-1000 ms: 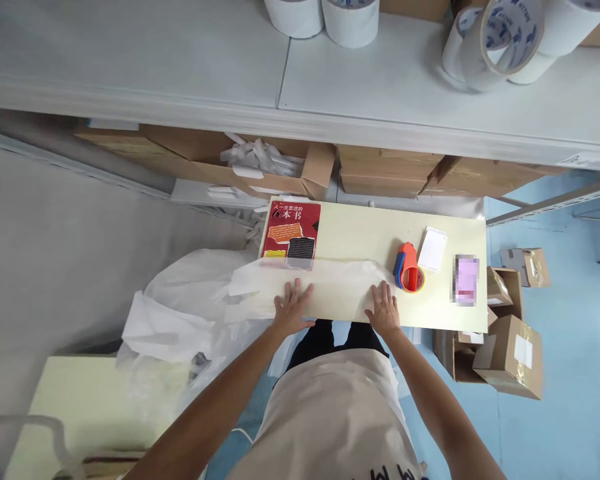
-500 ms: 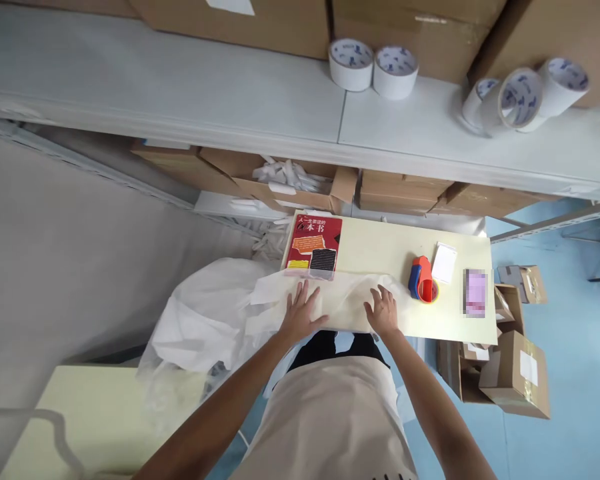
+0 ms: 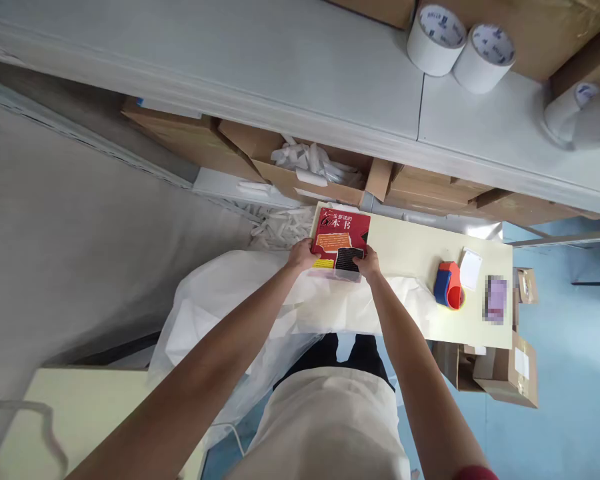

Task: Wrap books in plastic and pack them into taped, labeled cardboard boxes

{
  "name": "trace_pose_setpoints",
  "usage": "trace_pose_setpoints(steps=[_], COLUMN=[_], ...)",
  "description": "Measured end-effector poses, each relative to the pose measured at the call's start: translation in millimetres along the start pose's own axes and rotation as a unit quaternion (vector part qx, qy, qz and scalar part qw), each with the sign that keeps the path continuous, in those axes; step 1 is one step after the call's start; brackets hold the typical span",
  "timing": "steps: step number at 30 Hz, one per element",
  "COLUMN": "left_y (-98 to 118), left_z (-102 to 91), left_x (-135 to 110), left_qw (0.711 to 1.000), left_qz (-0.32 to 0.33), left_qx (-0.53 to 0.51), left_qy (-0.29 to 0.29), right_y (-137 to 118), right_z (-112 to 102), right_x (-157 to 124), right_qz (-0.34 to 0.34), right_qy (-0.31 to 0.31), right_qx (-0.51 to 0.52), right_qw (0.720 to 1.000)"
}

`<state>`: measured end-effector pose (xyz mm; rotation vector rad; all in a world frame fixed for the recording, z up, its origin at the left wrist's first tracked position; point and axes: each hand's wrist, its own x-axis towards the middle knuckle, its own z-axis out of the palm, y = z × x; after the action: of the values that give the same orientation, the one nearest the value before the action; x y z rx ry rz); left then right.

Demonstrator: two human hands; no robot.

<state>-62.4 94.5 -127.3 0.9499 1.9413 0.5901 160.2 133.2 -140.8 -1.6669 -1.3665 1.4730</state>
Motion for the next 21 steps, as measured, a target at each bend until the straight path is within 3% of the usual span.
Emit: trace_pose_setpoints(steps=[4,8,10,13,17,21], left_y=[-5,0,5,20,52,82], left_z=[0.6,-7.3,-12.3,-20.6,-34.3,-33.9], left_x=[4,1,-2,-7,-21,-53], left_qw=[0.998,0.995,0.989,0.967,0.932,0.926], left_qz=[0.002,0.031,0.056,0.118,0.2,0.22], left_qx=[-0.056,-0.097,-0.133,-0.222,-0.289,-0.301], left_qy=[-0.015,-0.003,0.014,0.051,0.091,0.059], right_y=[-2,-14,-25,-52,-101,-129], right_z=[2,4,6,2,-27,-76], right_x=[-1,-3,-3,-3,-11,-40], right_qz=[0.046,0.049,0.016,-0.094,-0.208,-0.235], right_qy=[0.04,0.058,0.056,0.042,0.024,0.016], right_qx=[0.033,0.07,0.103,0.164,0.179,0.151], right_qw=[0.998,0.995,0.993,0.981,0.961,0.96])
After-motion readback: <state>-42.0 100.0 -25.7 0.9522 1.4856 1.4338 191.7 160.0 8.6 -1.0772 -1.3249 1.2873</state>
